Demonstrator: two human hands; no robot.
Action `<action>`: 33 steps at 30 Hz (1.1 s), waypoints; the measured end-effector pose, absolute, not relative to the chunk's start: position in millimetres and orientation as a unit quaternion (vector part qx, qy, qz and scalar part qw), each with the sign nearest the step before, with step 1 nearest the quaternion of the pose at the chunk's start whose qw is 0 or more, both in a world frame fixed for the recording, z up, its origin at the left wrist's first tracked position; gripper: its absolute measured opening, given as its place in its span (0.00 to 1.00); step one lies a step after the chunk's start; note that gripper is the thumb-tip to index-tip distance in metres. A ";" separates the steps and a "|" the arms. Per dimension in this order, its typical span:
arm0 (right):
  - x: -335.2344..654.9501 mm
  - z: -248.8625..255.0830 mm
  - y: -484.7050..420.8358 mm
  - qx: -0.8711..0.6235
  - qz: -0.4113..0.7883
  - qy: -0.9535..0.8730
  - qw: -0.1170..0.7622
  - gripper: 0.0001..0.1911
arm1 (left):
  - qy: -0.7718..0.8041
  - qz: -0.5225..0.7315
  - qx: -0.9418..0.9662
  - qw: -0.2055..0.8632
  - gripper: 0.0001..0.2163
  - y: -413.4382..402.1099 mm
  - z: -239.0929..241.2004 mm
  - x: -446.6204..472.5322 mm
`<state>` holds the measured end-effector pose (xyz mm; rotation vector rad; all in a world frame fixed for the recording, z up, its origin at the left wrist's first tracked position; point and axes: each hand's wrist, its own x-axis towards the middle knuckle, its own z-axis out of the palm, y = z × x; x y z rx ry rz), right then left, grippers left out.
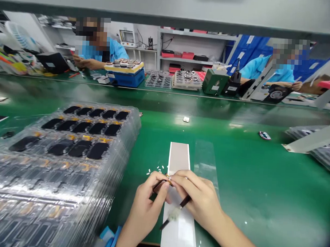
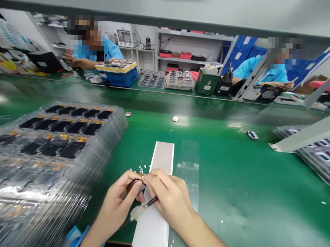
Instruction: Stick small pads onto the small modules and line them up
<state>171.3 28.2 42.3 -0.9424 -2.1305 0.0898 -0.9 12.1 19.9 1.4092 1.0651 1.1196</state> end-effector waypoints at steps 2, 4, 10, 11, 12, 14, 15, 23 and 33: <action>172.1 41.7 27.5 -0.367 0.026 -0.846 0.386 0.08 | 0.449 0.465 0.587 0.487 0.09 13.0 19.4 -1.0; 172.7 40.4 25.7 -0.367 -0.005 -0.847 0.385 0.08 | 0.457 0.466 0.589 0.477 0.08 13.5 19.0 -0.7; 169.6 38.2 22.5 -0.377 -0.024 -0.845 0.378 0.09 | 0.456 0.466 0.598 0.466 0.08 12.8 18.8 0.1; 168.4 38.3 22.9 -0.379 -0.007 -0.845 0.377 0.09 | 0.455 0.463 0.605 0.460 0.07 12.5 18.8 -0.3; 167.1 38.4 23.3 -0.381 0.008 -0.844 0.377 0.09 | 0.454 0.460 0.615 0.452 0.07 12.3 18.7 -0.9; 164.6 38.3 23.8 -0.381 0.016 -0.843 0.380 0.09 | 0.457 0.456 0.632 0.428 0.06 11.9 18.7 -2.1; 163.5 38.0 23.7 -0.378 0.011 -0.844 0.379 0.09 | 0.460 0.453 0.640 0.416 0.06 11.8 18.8 -2.6; 165.9 38.8 37.0 -0.447 0.219 -0.788 0.362 0.07 | 0.475 0.404 0.660 0.419 0.06 11.1 21.5 -2.8; 161.9 27.3 87.4 -0.473 0.456 -0.696 0.290 0.07 | 0.425 0.369 0.606 0.562 0.06 5.0 22.4 -1.7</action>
